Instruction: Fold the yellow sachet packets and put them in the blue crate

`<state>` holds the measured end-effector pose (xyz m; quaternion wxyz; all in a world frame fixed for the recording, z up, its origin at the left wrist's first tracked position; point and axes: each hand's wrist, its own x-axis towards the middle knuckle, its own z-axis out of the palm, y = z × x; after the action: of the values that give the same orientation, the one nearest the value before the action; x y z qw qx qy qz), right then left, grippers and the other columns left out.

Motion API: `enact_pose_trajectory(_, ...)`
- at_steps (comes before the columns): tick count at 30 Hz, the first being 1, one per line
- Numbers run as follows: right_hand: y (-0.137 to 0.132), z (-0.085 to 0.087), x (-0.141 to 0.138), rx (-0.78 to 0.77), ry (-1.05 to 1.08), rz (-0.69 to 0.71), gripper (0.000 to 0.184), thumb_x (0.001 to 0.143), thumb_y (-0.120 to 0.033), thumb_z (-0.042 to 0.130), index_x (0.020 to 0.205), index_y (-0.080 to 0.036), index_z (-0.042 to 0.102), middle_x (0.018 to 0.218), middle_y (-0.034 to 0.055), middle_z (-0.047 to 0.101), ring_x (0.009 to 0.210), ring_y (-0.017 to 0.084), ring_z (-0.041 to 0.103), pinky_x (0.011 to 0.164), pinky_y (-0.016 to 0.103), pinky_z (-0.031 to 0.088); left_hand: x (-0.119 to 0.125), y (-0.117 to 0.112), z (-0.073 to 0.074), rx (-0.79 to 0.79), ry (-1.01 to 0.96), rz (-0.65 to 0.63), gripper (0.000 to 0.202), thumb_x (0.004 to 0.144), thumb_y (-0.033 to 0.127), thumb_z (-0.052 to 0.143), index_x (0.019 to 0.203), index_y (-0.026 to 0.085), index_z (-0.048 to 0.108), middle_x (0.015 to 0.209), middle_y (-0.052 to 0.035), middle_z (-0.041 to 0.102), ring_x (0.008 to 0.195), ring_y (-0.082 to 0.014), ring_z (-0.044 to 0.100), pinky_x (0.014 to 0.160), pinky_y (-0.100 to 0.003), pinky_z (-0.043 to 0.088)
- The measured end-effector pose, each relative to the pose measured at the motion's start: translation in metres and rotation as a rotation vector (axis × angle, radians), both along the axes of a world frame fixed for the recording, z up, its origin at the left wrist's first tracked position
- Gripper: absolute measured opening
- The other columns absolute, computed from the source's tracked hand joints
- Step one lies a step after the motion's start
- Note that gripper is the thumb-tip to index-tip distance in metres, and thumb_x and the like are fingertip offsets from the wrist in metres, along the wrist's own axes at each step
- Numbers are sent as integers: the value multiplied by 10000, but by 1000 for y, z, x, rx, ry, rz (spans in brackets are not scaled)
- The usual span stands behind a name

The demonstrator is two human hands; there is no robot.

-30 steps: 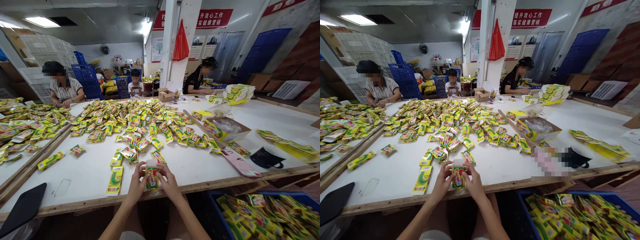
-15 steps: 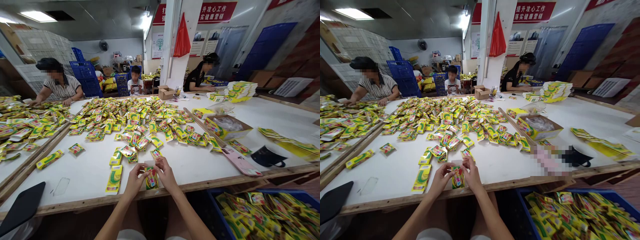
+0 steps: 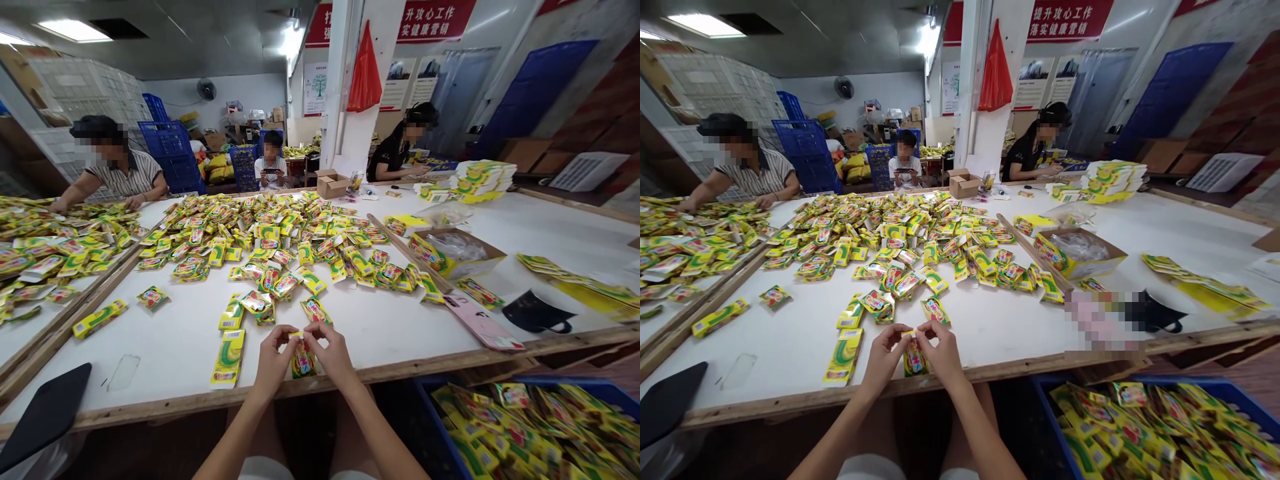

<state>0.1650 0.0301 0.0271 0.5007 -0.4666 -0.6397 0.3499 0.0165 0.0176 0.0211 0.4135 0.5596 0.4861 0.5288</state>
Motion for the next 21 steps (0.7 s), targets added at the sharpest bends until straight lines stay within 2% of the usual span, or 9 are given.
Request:
enact_pose_trajectory(3, 5, 4, -2, -21, -17, -10, 138, 825, -315, 578, 807, -190, 635, 722, 25, 665, 649, 175, 618, 648, 298, 508, 2, 4, 1, -7, 18, 46, 221, 803, 364, 629, 901, 167, 645, 745, -15, 630, 685, -150, 574, 638, -245, 457)
enact_pose_trajectory(5, 6, 5, 0, -31, -30, 0, 149, 837, -314, 560, 784, -190, 625, 709, 21, 657, 638, 169, 612, 635, 291, 503, 2, 6, -1, -22, 24, 50, 217, 813, 371, 617, 874, 164, 648, 716, -10, 620, 671, -147, 563, 632, -244, 447)
enact_pose_trajectory(10, 0, -4, 2, -53, 22, 63, 159, 839, -336, 575, 846, -192, 644, 811, 35, 693, 756, 187, 652, 712, 304, 521, -1, 0, -7, -44, -21, -34, 227, 827, 373, 609, 894, 163, 668, 883, -64, 683, 840, -200, 622, 770, -304, 487)
enact_pose_trajectory(14, -8, -9, 1, -56, 62, 52, 164, 846, -342, 569, 882, -201, 645, 853, 47, 703, 810, 207, 665, 742, 326, 533, -4, -9, -5, 43, 86, -92, 234, 849, 349, 581, 993, 193, 680, 993, -82, 675, 950, -229, 615, 836, -356, 495)
enact_pose_trajectory(17, -30, 6, 32, 49, -55, -159, 194, 870, -372, 529, 886, -214, 640, 878, 64, 690, 829, 225, 647, 750, 353, 521, -21, -1, 0, 141, 220, -32, 290, 854, 305, 563, 1129, 240, 628, 1155, -87, 629, 1088, -252, 565, 910, -394, 468)
enact_pose_trajectory(19, -53, 25, 77, 148, -200, -437, 236, 870, -424, 514, 915, -223, 629, 887, 81, 674, 820, 245, 630, 766, 396, 501, -41, 13, 4, 188, 343, 64, 336, 845, 271, 556, 1179, 244, 582, 1223, -93, 594, 1169, -262, 519, 982, -419, 417)
enact_pose_trajectory(21, -78, 45, 128, 256, -396, -803, 314, 836, -514, 521, 893, -226, 634, 899, 123, 658, 871, 300, 606, 853, 485, 445, -63, 33, 7, 161, 516, 168, 357, 823, 290, 573, 1170, 206, 563, 1209, -122, 591, 1186, -289, 503, 1013, -449, 377)
